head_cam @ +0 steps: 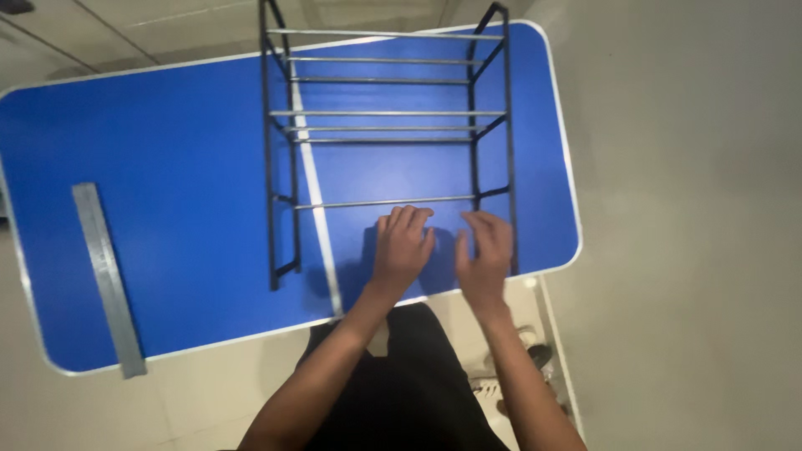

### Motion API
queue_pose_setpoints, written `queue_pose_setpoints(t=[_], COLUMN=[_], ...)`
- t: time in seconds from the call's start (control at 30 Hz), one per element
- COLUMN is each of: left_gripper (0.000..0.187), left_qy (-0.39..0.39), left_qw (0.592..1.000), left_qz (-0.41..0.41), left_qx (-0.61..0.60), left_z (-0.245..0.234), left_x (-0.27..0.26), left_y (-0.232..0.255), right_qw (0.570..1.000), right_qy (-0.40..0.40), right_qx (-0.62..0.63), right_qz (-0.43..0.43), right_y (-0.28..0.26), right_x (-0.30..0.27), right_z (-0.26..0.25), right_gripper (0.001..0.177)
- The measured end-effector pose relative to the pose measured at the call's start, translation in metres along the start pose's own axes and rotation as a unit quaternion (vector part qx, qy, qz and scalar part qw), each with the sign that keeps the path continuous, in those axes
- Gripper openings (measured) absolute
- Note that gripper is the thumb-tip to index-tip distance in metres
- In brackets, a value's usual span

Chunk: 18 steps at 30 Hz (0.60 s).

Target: The person disassembles a metal dish rack by removing its horizontal rods one by one and placing them on the table. The task involves systematically taking apart the rack without using any tools.

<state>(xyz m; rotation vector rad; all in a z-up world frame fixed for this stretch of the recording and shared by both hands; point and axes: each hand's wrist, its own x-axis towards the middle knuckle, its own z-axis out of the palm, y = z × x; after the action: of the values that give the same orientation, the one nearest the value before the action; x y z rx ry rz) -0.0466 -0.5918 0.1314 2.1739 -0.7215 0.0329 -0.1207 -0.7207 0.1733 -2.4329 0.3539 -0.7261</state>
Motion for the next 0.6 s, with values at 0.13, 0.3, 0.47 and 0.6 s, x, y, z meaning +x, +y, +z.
queue_pose_setpoints(t=[0.13, 0.3, 0.47, 0.6], left_gripper=[0.027, 0.025, 0.022, 0.014], left_qy=[-0.004, -0.028, -0.024, -0.038], left_qw=[1.0, 0.999, 0.994, 0.991], left_qz=[-0.002, -0.01, 0.011, -0.01], left_qx=[0.012, 0.021, 0.108, 0.126], left_z=[0.055, 0.125, 0.186, 0.213], left_x=[0.024, 0.044, 0.049, 0.051], left_y=[0.0, -0.018, -0.042, -0.052], right_qw=[0.998, 0.995, 0.977, 0.963], right_qy=[0.043, -0.002, -0.139, -0.186], right_qx=[-0.048, 0.007, 0.037, 0.114], right_qz=[0.015, 0.101, 0.16, 0.158], right_y=[0.055, 0.132, 0.195, 0.215], right_x=[0.033, 0.05, 0.04, 0.028], right_z=[-0.045, -0.047, -0.001, 0.043], right_gripper=[0.024, 0.023, 0.028, 0.029])
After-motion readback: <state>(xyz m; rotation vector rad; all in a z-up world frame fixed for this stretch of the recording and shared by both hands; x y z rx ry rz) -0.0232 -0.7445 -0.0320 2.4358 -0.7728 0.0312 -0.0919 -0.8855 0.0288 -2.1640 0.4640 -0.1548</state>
